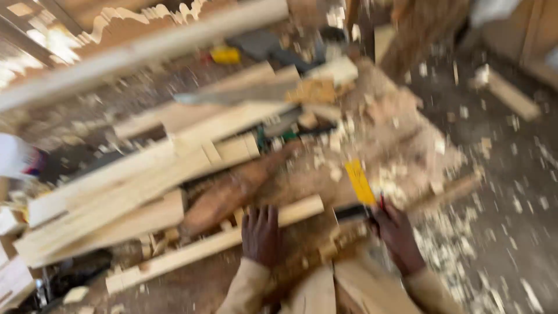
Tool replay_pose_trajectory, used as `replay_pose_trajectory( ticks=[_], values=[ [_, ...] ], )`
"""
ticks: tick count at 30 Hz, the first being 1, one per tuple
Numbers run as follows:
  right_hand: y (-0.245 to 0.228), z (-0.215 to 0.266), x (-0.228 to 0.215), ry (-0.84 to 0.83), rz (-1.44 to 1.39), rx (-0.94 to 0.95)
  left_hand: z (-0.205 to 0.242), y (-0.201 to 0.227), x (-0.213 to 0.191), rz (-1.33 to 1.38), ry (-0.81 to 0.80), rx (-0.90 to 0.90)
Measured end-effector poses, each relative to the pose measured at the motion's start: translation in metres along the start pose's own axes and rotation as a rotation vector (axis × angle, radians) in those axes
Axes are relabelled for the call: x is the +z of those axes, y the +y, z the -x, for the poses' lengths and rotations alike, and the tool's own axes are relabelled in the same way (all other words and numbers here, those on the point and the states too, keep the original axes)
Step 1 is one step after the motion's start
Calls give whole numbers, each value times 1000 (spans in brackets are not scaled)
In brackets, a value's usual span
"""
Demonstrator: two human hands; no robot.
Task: The person uses a chisel and mallet to carve a groove into a small wooden block, then measures and marks the block with a try square and pencil. Finally, the person uses a hand saw to cut the block along the marked line.
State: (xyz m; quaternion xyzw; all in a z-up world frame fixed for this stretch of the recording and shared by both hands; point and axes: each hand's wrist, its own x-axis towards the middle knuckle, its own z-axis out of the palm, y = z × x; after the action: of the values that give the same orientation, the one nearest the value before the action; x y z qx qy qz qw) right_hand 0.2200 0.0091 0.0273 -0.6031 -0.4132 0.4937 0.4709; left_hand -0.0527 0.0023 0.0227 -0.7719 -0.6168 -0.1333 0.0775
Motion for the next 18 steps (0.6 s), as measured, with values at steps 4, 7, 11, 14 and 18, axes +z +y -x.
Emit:
replay_pose_trajectory(
  ticks=[4,7,11,14,18],
  values=[
    [0,20,11,-34,-170,41,10,7,6,53,71,18],
    [4,16,21,-175,-108,38,2,8,22,200,63,6],
    [-11,18,46,-354,-62,17,-16,28,4,471,13,93],
    [-10,14,63,-441,-66,17,-19,27,-6,522,-52,157],
    [-24,16,59,-204,318,-31,-19,28,1,353,-58,188]
  ],
)
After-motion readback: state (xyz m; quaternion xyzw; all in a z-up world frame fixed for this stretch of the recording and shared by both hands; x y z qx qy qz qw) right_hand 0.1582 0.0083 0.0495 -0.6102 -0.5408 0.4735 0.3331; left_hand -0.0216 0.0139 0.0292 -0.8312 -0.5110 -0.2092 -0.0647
